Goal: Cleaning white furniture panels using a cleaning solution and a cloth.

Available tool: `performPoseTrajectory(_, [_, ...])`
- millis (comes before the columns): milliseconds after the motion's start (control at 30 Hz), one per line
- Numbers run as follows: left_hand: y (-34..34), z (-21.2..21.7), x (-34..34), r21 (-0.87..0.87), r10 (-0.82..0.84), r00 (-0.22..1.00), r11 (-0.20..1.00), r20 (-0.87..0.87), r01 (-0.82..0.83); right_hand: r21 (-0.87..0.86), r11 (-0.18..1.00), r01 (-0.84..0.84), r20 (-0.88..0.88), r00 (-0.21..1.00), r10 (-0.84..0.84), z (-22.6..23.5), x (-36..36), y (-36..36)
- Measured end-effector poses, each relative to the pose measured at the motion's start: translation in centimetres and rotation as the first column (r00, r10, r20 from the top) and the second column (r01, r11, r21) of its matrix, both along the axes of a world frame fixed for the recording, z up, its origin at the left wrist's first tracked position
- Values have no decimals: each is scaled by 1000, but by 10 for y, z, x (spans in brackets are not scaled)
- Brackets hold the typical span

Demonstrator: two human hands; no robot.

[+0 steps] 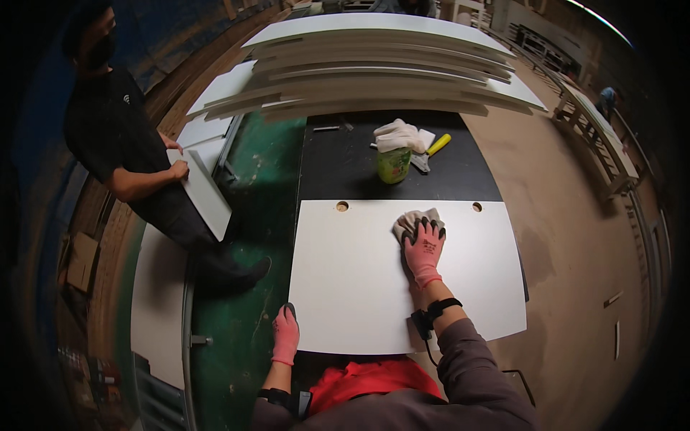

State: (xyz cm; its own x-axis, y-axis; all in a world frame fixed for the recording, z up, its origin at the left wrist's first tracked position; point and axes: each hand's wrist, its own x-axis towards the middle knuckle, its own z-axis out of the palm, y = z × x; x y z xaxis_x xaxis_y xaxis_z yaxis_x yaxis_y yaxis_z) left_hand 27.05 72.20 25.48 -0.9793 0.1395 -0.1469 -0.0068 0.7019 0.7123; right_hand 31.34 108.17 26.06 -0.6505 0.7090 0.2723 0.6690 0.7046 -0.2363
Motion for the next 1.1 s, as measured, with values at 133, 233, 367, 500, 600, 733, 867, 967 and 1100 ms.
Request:
performPoseTrajectory(133, [-6,-7,0,-35,39,999,999,-2,-39,14,991,-129,-38,991,130,1,-16,-8])
performPoseTrajectory(233, [-6,-4,0,-75,46,999,996,1,-46,-14,983,-181,-70,981,180,1,-16,-7])
performPoseTrajectory(367, [-2,-7,2,-84,73,997,994,-32,-76,-17,982,-187,-101,978,184,0,-15,-2])
performPoseTrajectory(500, [-1,-5,2,-114,67,997,991,-41,-71,-37,979,-202,-141,971,195,3,-13,-2])
performPoseTrajectory(600, [-1,-7,3,-187,72,996,979,-61,-83,-54,976,-213,-159,967,202,3,-10,-3])
performPoseTrajectory(733, [0,-10,6,-156,73,994,984,-78,-85,-82,976,-200,-127,974,189,-2,-6,1])
performPoseTrajectory(867, [-1,-11,7,-164,100,993,980,-60,-108,-115,979,-169,-50,985,164,12,-5,-8])
performPoseTrajectory(967, [-6,-14,5,-148,94,990,983,-106,-109,-124,978,-166,-5,986,167,16,-9,-10])
performPoseTrajectory(1100, [1,-11,-1,-152,108,992,981,-72,-118,-83,972,-218,-12,976,218,17,-13,0])
